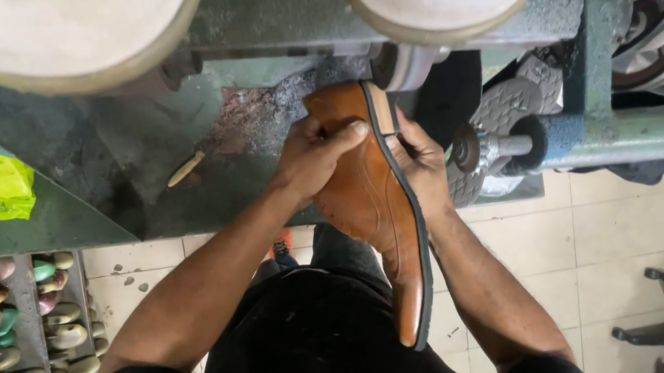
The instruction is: Grinding the edges of a leather shoe sole using a shoe repair finishing machine
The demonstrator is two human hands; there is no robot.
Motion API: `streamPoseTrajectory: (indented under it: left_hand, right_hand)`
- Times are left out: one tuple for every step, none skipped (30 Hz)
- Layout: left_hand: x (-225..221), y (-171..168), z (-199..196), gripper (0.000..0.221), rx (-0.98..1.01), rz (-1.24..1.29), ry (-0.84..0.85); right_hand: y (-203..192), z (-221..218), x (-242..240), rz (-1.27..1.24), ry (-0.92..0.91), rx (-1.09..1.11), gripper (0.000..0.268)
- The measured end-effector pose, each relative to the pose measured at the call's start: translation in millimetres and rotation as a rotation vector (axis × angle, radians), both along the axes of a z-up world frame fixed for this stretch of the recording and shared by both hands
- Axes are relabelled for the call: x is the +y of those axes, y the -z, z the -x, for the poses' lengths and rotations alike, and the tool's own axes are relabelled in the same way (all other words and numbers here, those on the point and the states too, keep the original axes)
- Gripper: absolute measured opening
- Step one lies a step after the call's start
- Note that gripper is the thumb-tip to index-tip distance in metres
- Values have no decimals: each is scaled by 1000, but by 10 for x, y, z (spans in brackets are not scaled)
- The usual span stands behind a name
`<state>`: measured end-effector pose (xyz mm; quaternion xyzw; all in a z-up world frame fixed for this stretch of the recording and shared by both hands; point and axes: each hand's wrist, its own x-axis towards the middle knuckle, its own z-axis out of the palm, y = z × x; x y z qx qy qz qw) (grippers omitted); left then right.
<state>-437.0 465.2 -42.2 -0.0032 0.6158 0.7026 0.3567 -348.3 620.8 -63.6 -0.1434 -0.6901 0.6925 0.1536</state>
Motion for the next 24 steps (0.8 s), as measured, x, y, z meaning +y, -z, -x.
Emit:
streamPoseTrajectory:
  left_hand:
    - [-37, 57, -60, 50, 78, -8, -21]
    - [-69, 115, -127, 44, 153, -17, -42]
    - [-148, 150, -171, 44, 144, -18, -37]
    - [-246, 183, -243, 46, 303, -59, -55]
    - [-347, 209, -320, 49, 462, -99, -72]
    - [-359, 88, -337, 49, 462, -102, -67]
    - [-375, -36, -357, 53, 666, -175, -73]
    - [-408, -154, -428, 57, 856, -242, -82]
    - [-438, -59, -496, 57, 841, -240, -81]
    - [-472, 37, -558, 55, 1103, -163, -7]
    - [-504, 127, -621, 54, 1362, -82, 72]
    - [-558, 146, -627, 54, 1360, -81, 74]
    - [-611, 161, -629, 54, 1437, -83, 41]
    - [-666, 177, -639, 55, 1511, -83, 6]
    - [-707, 284, -639, 55, 1507, -81, 6]
    - [-743, 386, -609, 59, 1480, -51, -53]
    - [-775, 486, -574, 64, 1452, -22, -112]
    - [-791, 492, -562, 64, 1452, -21, -109]
    - [-802, 499, -548, 65, 1453, -30, -99]
    - [-791, 507, -519, 66, 1457, -44, -91]
    - [-797, 526, -511, 66, 1459, -48, -91]
    - [-800, 545, -503, 66, 1430, -37, -65]
    - [-802, 564, -493, 66, 1402, -26, -38]
    - [-792, 540, -495, 66, 1403, -26, -41]
  right_hand:
    - [10, -82, -4, -4, -18, 29, 39]
    - [15, -171, -3, -10, -37, 54, 44]
    - [51, -211, 11, -11, -32, 45, 44]
    - [87, -280, 6, 99, -99, 169, 46]
    - [116, -355, -3, 209, -163, 294, 49]
    - [232, -460, 56, 206, -158, 294, 49]
    - [346, -567, 112, 417, -165, 246, 50]
    - [458, -733, 149, 634, -168, 181, 50]
    - [498, -830, 133, 637, -161, 167, 50]
    - [545, -919, 111, 736, -199, 164, 51]
    - [587, -1006, 91, 836, -236, 161, 54]
    - [675, -1011, 37, 838, -234, 160, 54]
    - [759, -1011, -16, 764, -249, 248, 57]
    - [842, -1018, -69, 689, -263, 333, 63]
    - [695, -1000, -154, 691, -262, 328, 63]
    - [551, -938, -226, 598, -285, 353, 65]
    - [404, -873, -294, 504, -307, 378, 67]
    - [396, -863, -314, 506, -305, 378, 67]
    - [388, -849, -328, 495, -311, 379, 68]
    - [377, -823, -321, 479, -317, 382, 69]
    - [345, -804, -330, 475, -316, 384, 69]
    - [314, -783, -335, 457, -315, 369, 68]
    - [282, -760, -340, 438, -315, 355, 67]
    - [322, -755, -323, 437, -317, 355, 67]
